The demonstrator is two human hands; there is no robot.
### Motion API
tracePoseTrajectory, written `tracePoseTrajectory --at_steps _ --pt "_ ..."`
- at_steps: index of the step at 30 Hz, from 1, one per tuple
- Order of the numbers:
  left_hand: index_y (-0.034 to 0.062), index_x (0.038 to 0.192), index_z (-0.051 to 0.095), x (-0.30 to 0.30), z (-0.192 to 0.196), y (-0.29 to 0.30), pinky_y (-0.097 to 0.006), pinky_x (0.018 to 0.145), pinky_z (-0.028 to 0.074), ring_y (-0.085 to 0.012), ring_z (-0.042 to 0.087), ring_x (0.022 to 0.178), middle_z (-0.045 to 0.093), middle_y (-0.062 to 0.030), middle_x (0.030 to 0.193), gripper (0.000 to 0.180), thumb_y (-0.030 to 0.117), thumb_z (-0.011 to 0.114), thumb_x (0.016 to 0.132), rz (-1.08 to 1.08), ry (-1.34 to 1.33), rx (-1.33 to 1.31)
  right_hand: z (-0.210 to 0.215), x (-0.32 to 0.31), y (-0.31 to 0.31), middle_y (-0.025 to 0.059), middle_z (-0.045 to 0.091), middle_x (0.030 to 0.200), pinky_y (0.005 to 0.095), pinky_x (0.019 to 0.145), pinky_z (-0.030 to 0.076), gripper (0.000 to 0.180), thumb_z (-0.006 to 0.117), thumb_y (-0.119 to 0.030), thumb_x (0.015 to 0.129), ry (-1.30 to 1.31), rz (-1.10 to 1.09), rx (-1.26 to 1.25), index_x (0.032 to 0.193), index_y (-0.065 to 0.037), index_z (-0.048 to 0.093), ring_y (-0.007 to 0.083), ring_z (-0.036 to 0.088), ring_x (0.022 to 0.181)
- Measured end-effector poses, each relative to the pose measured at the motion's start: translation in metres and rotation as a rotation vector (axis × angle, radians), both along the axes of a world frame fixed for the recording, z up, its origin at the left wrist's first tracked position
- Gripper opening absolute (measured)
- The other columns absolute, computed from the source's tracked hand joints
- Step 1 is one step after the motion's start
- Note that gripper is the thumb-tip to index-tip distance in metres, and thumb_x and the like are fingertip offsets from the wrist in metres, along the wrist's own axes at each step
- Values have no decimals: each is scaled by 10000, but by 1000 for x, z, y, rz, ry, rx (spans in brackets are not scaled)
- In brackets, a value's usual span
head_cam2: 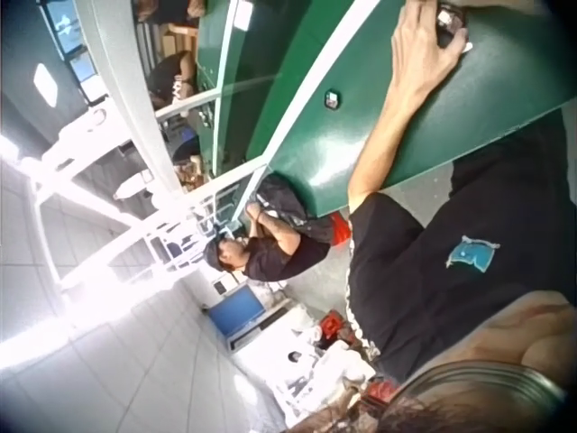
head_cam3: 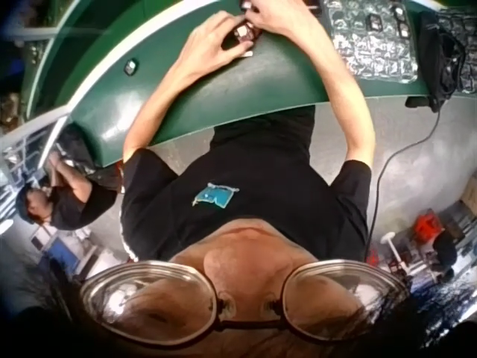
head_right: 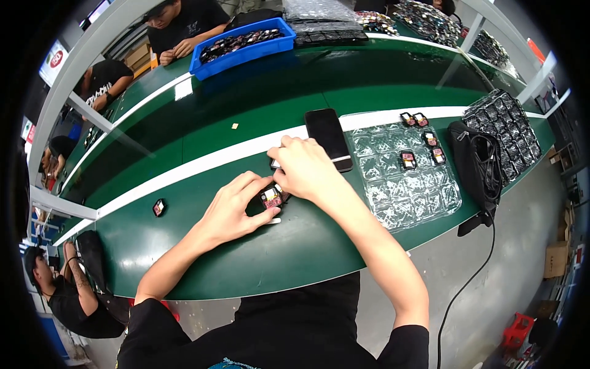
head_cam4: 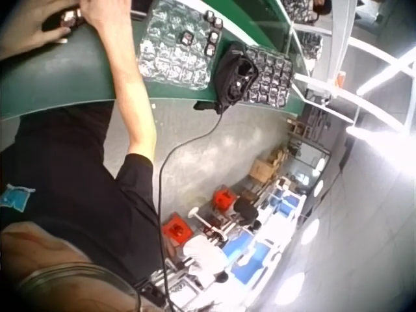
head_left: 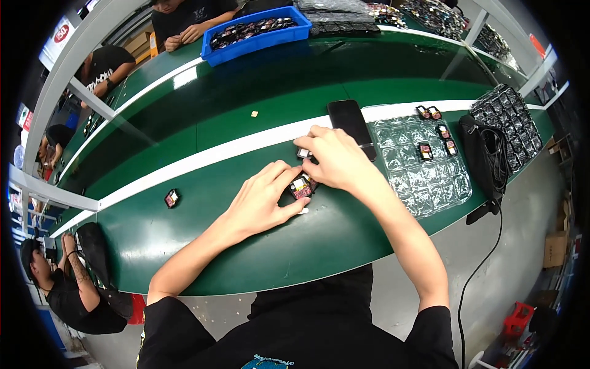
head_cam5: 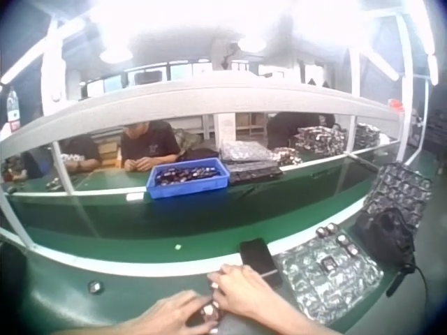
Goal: Assembling electronic modules for smartwatches or similar small devices using tweezers on a production line.
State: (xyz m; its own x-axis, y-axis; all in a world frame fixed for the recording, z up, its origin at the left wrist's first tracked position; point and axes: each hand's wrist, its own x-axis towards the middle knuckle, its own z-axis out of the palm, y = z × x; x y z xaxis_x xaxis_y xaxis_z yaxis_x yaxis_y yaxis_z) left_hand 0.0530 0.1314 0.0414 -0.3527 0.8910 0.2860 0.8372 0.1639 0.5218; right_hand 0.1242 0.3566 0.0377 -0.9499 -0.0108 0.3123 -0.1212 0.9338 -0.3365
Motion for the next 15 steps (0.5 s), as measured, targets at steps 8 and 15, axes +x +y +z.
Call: tracePoseTrajectory --at_steps 8,15 --pt "12 1117 754 13 7 28 -438 773 580 -340 717 867 704 -141 990 398 239 926 839 74 42 -99 -22 -11 -5 196 761 1034 489 880 624 326 887 -188 767 16 -132 9 1025 -22 777 378 767 1025" --pt "3 1078 736 22 19 43 -474 776 596 -366 760 852 760 -158 981 380 188 918 801 174 84 -230 -19 -23 -12 164 775 946 470 790 617 239 899 -165 721 -6 -167 32 888 -32 792 345 758 1016"
